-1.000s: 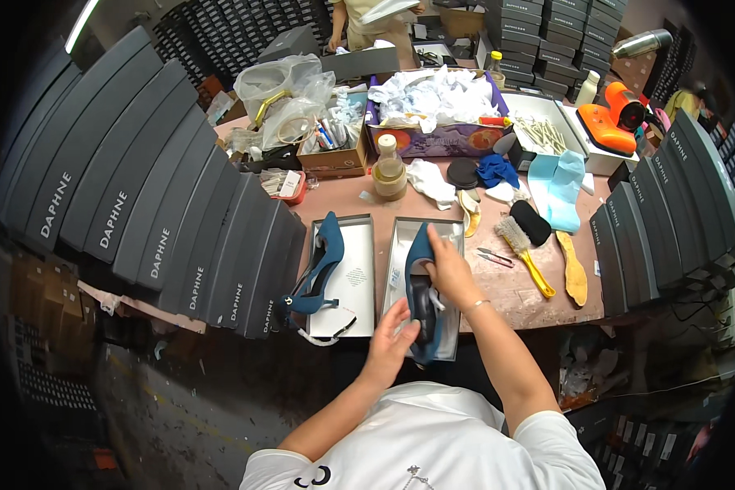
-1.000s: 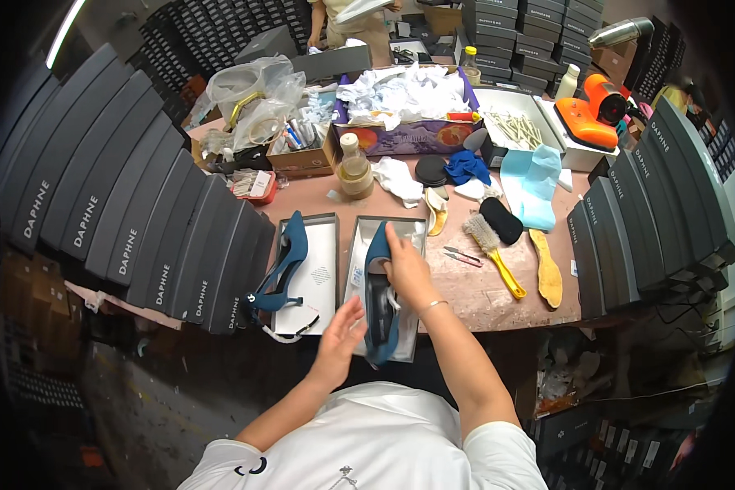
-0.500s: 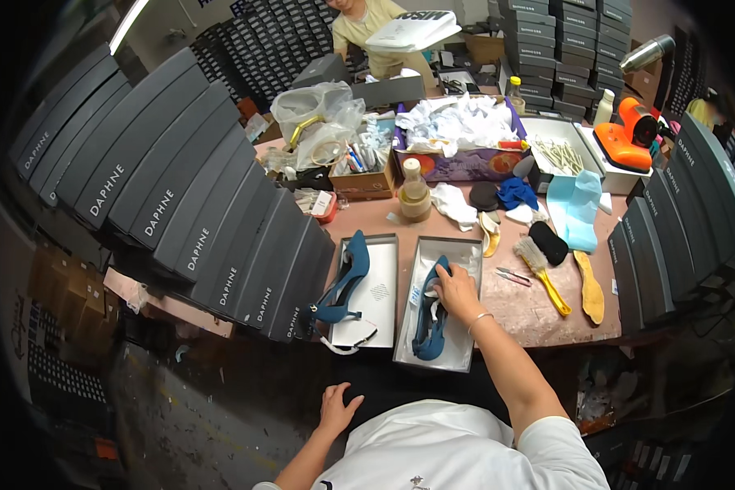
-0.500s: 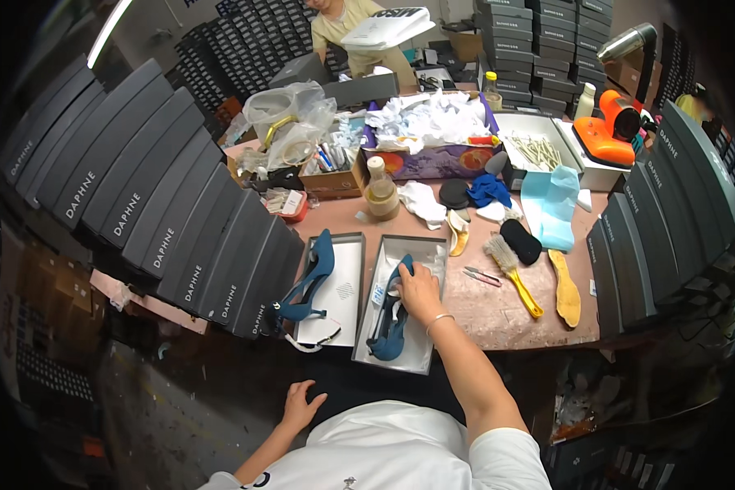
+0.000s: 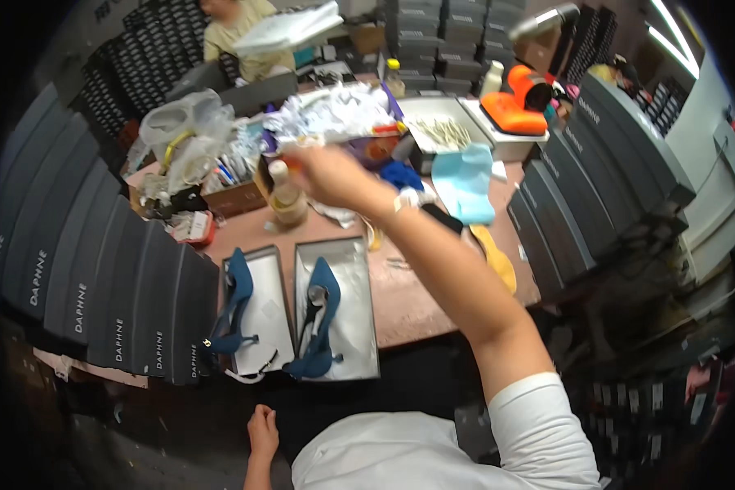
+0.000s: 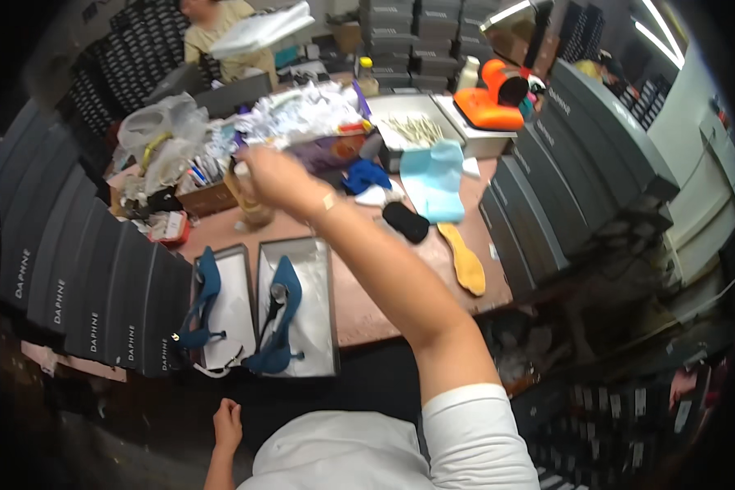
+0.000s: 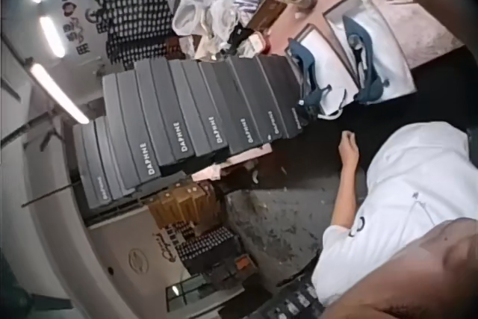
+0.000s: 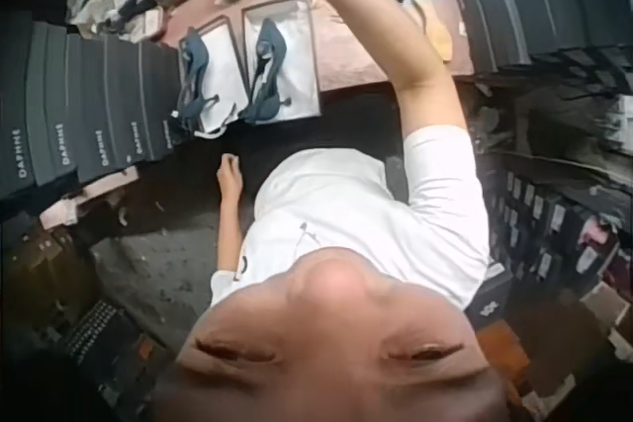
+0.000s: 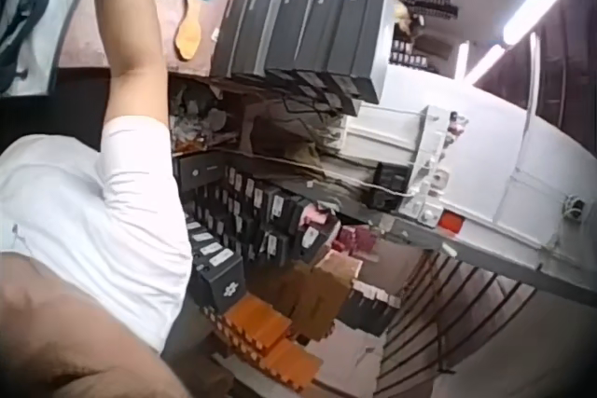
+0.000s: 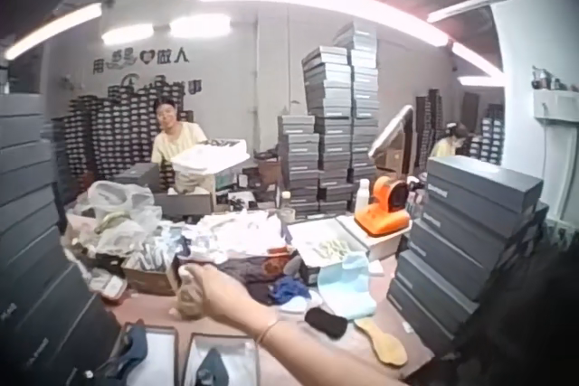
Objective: Clean shoes using a cloth and brush before wrapping them in tissue and packing them into branded shoe boxes.
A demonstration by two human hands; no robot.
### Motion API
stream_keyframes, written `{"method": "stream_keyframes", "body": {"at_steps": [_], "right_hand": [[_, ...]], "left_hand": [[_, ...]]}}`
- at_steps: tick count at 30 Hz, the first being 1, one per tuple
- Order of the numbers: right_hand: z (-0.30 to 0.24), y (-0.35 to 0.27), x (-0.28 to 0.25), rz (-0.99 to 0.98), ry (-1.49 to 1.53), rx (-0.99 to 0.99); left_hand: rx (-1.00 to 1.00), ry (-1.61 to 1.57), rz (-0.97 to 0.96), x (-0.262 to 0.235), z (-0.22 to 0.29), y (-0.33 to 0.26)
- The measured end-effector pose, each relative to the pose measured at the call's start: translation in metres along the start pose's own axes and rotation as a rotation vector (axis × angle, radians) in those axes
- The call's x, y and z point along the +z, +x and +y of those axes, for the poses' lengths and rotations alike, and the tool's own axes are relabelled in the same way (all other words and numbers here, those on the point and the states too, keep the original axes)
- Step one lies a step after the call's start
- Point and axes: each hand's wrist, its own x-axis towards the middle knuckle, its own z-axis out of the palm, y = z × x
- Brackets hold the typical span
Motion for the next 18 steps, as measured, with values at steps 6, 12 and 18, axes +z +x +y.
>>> {"method": "stream_keyframes", "body": {"at_steps": [6,12,18], "right_hand": [[-0.043,-0.163,0.08,-0.484,0.132,0.084],[-0.063,-0.227,0.116,-0.354,0.2,0.018],[-0.06,-0.224,0.113,-0.294,0.301,0.26]], "left_hand": [[-0.251,-0.309,-0.613,-0.059,0.03,-0.069],[0.086,0.114,-0.415,-0.036,0.073,-0.031],[0.186,-0.315,-0.028,-0.067,0.141,0.037]]}}
